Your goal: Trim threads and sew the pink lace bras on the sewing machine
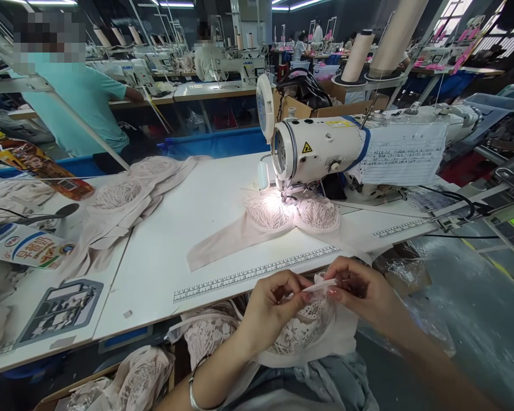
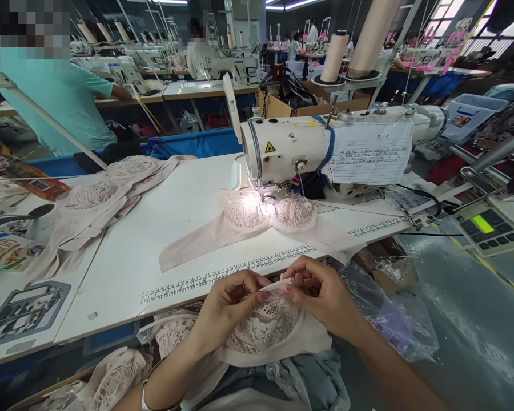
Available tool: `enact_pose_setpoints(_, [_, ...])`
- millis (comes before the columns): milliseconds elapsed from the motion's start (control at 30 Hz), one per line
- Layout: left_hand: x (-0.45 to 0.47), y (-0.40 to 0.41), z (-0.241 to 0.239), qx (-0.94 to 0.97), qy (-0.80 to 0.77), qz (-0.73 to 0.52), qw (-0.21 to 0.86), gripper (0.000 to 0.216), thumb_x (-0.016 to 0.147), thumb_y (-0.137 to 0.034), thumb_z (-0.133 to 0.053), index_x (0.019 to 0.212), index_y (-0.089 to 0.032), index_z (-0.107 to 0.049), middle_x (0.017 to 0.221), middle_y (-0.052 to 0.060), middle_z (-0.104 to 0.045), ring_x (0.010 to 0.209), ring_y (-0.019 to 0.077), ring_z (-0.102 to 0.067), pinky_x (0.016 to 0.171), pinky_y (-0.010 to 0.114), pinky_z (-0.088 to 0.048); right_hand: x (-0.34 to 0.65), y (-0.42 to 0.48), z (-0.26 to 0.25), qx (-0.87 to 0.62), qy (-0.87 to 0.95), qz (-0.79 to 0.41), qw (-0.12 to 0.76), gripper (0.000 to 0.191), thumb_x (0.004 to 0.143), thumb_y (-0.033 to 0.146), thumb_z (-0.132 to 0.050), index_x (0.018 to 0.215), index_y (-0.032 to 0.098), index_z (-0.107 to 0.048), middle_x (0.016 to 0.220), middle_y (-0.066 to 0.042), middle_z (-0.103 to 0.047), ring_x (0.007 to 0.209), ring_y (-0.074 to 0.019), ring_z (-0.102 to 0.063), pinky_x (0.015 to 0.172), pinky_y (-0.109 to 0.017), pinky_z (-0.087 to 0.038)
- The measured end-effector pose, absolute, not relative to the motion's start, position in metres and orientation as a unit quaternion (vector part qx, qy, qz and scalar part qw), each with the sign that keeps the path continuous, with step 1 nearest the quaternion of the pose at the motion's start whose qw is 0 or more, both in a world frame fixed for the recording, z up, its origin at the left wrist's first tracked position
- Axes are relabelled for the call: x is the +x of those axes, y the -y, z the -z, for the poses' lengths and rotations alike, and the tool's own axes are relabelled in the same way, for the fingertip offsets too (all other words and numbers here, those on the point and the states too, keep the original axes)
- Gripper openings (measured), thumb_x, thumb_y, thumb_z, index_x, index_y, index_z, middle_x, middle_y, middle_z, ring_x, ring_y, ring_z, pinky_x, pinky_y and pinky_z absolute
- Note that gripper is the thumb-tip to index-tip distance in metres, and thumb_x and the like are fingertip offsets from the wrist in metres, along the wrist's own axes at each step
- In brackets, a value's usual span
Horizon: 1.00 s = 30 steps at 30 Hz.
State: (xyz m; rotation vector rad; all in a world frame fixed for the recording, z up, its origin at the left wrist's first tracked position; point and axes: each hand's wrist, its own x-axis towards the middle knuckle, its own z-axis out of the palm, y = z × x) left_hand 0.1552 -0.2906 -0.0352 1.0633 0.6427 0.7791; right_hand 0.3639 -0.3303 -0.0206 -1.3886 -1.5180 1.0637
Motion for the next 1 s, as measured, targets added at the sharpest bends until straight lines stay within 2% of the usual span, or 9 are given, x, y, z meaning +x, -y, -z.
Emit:
enact_pose_setpoints(167, [0.155,0.29,0.035,0.481,-0.295,-0.355,0.746,0.037,0.081,-0.037,-0.08,0.068,-0.012,-0.056,0.094,0.01,-0.07,0.071,0.0114,-0.059,0.059,0.023,-0.06,0.363,0.329,0.022,-0.57,0.583,-0.407,0.412,0.034,0.088,0.052,-0.065,0.077,0.021,-0.06,0.061,0.004,-0.041,0.051,-0.0096,-0.038,0.045,-0.023,-0.033])
enact_pose_setpoints(467, [0.153,0.286,0.026,0.512,-0.28,-0.322,0.745,0.035,0.084,-0.036,-0.073,0.067,-0.015,-0.05,0.091,0.008,-0.067,0.072,0.0122,-0.058,0.061,0.023,-0.056,0.365,0.332,0.007,-0.539,0.597,-0.415,0.425,0.027,0.091,0.041,-0.064,0.074,0.02,-0.063,0.059,0.005,-0.046,0.049,-0.0095,-0.041,0.046,-0.024,-0.032])
enact_pose_setpoints(567, [0.154,0.286,0.013,0.6,-0.285,-0.315,0.678,0.019,0.081,-0.026,-0.073,0.082,-0.017,-0.057,0.099,0.008,-0.07,0.087,0.0168,-0.064,0.068,0.022,-0.054,0.361,0.333,-0.002,-0.531,0.607,-0.422,0.414,0.027,0.091,0.041,-0.063,0.074,0.02,-0.063,0.059,0.005,-0.046,0.049,-0.0093,-0.041,0.046,-0.024,-0.031])
enact_pose_setpoints(633, [0.158,0.288,0.007,0.645,-0.297,-0.292,0.641,0.026,0.078,-0.024,-0.075,0.099,-0.019,-0.062,0.102,0.007,-0.072,0.094,0.019,-0.065,0.074,0.023,-0.053,0.356,0.334,-0.008,-0.535,0.624,-0.405,0.4,0.027,0.092,0.039,-0.063,0.072,0.02,-0.062,0.06,0.004,-0.048,0.049,-0.0094,-0.041,0.046,-0.023,-0.032])
enact_pose_setpoints(700, [0.162,0.291,0.007,0.658,-0.334,-0.272,0.618,0.021,0.081,-0.03,-0.074,0.097,-0.018,-0.067,0.087,0.004,-0.073,0.08,0.0169,-0.065,0.07,0.024,-0.053,0.351,0.335,-0.014,-0.541,0.644,-0.377,0.387,0.026,0.091,0.037,-0.062,0.071,0.02,-0.062,0.062,0.002,-0.053,0.051,-0.0097,-0.043,0.047,-0.023,-0.033])
enact_pose_setpoints(733, [0.165,0.292,0.008,0.652,-0.358,-0.266,0.613,0.018,0.083,-0.034,-0.072,0.09,-0.017,-0.069,0.075,0.002,-0.07,0.07,0.0148,-0.062,0.065,0.023,-0.052,0.349,0.335,-0.016,-0.546,0.652,-0.363,0.381,0.026,0.091,0.036,-0.061,0.071,0.02,-0.063,0.062,0.002,-0.054,0.051,-0.01,-0.044,0.047,-0.023,-0.034])
enact_pose_setpoints(800, [0.168,0.292,0.012,0.625,-0.4,-0.27,0.614,0.027,0.085,-0.041,-0.068,0.076,-0.015,-0.068,0.058,-0.001,-0.059,0.054,0.0106,-0.049,0.052,0.021,-0.048,0.349,0.336,-0.016,-0.557,0.657,-0.344,0.375,0.026,0.092,0.038,-0.061,0.074,0.021,-0.066,0.063,0.001,-0.057,0.051,-0.0109,-0.047,0.047,-0.023,-0.035])
enact_pose_setpoints(900, [0.17,0.291,0.016,0.573,-0.411,-0.267,0.657,0.037,0.08,-0.051,-0.07,0.077,-0.014,-0.071,0.054,-0.002,-0.052,0.047,0.0084,-0.041,0.042,0.02,-0.045,0.358,0.337,-0.008,-0.565,0.633,-0.356,0.392,0.036,0.098,0.048,-0.052,0.08,0.021,-0.068,0.065,-0.001,-0.061,0.052,-0.0124,-0.052,0.047,-0.024,-0.038])
enact_pose_setpoints(1000, [0.168,0.288,0.017,0.536,-0.393,-0.253,0.703,0.046,0.077,-0.058,-0.073,0.083,-0.012,-0.077,0.055,-0.001,-0.054,0.044,0.0067,-0.035,0.035,0.018,-0.04,0.369,0.337,0.001,-0.571,0.615,-0.368,0.4,0.05,0.1,0.059,-0.041,0.072,0.022,-0.058,0.057,0.002,-0.051,0.046,-0.0114,-0.045,0.045,-0.026,-0.033])
